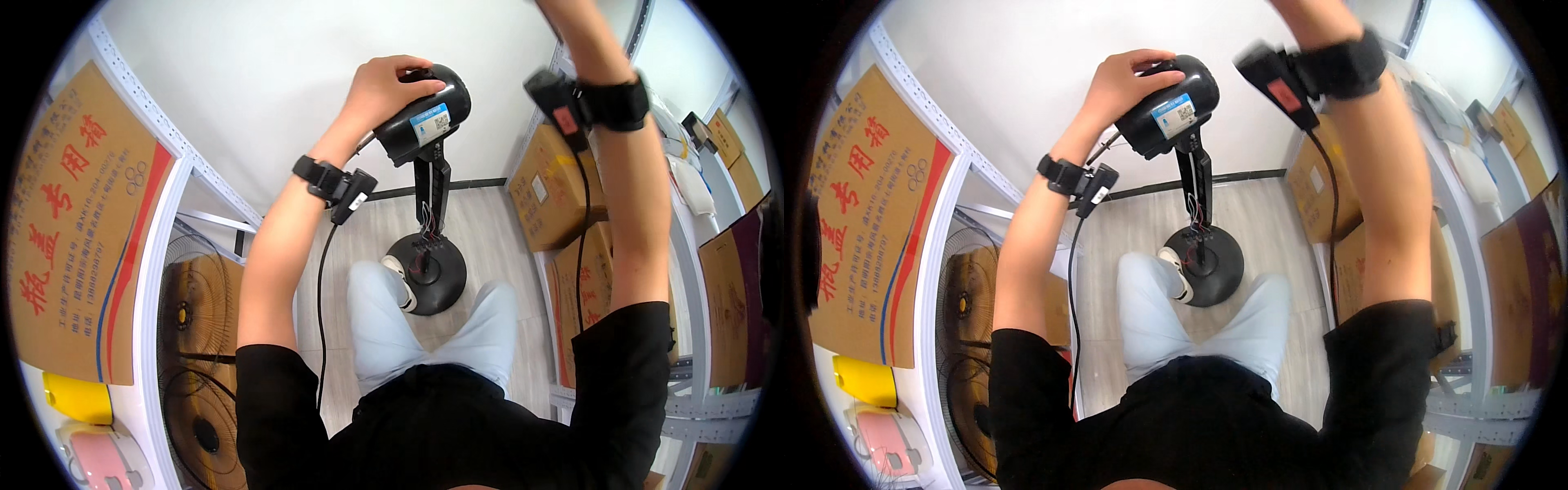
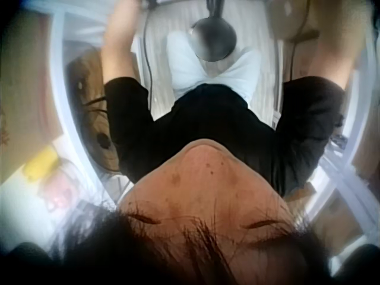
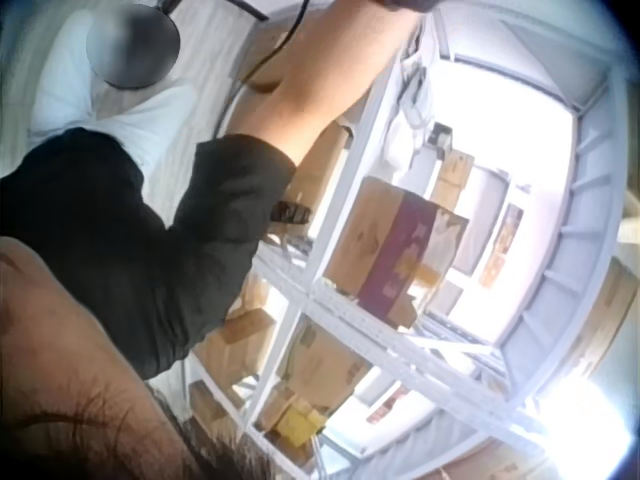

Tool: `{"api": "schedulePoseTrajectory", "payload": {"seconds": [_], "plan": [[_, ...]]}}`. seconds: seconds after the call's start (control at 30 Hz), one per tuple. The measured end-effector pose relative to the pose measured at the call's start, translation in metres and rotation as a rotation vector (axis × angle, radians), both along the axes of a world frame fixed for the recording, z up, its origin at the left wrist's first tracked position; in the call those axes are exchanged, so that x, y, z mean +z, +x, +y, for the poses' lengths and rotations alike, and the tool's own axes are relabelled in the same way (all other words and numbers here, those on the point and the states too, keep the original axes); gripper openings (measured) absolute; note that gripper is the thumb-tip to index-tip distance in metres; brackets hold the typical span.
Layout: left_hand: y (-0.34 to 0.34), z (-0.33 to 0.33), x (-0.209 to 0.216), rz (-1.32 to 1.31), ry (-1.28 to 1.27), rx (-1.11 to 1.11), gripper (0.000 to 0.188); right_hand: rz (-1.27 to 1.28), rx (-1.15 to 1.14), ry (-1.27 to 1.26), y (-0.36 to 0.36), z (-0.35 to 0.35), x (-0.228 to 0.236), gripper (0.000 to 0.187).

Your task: The person disassembles a standing fan by removing the front grille, unscrewing the motor housing, and detaching the motor from the stand. They use a screwdriver to loosen screws and separate components.

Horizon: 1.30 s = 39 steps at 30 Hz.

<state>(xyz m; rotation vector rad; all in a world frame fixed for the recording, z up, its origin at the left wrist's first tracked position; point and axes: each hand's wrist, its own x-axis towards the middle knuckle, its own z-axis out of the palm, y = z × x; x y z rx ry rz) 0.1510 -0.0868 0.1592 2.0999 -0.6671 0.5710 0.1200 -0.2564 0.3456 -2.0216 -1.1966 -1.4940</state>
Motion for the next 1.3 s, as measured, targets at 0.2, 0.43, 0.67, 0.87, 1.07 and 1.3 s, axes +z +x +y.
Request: {"api": "schedulePoseTrajectory", "payload": {"seconds": [0.2,0.43,0.67,0.87,1.07,1.3], "plan": [[0.002,0.076,-0.023,0.274,-0.108,-0.079,0.099,0.996,-0.061,0.216,0.033,-0.062,-0.171,0.065],[-0.014,0.066,-0.048,0.469,-0.231,-0.236,0.112,1.457,0.549,0.681,0.025,-0.057,-0.26,0.068],[-0.015,0.071,-0.05,0.437,-0.334,-0.232,0.104,1.399,0.527,0.726,0.016,-0.039,-0.25,0.063],[-0.036,0.036,-0.018,-0.189,0.248,0.016,0.085,1.347,0.497,0.78,0.015,-0.041,-0.256,0.059],[-0.034,0.014,-0.002,-0.199,0.259,0.012,0.067,1.356,0.567,0.878,0.016,-0.036,-0.267,0.058],[-0.03,0.012,-0.003,-0.162,0.25,-0.022,0.071,1.41,0.779,0.978,0.02,-0.028,-0.27,0.065]]}}
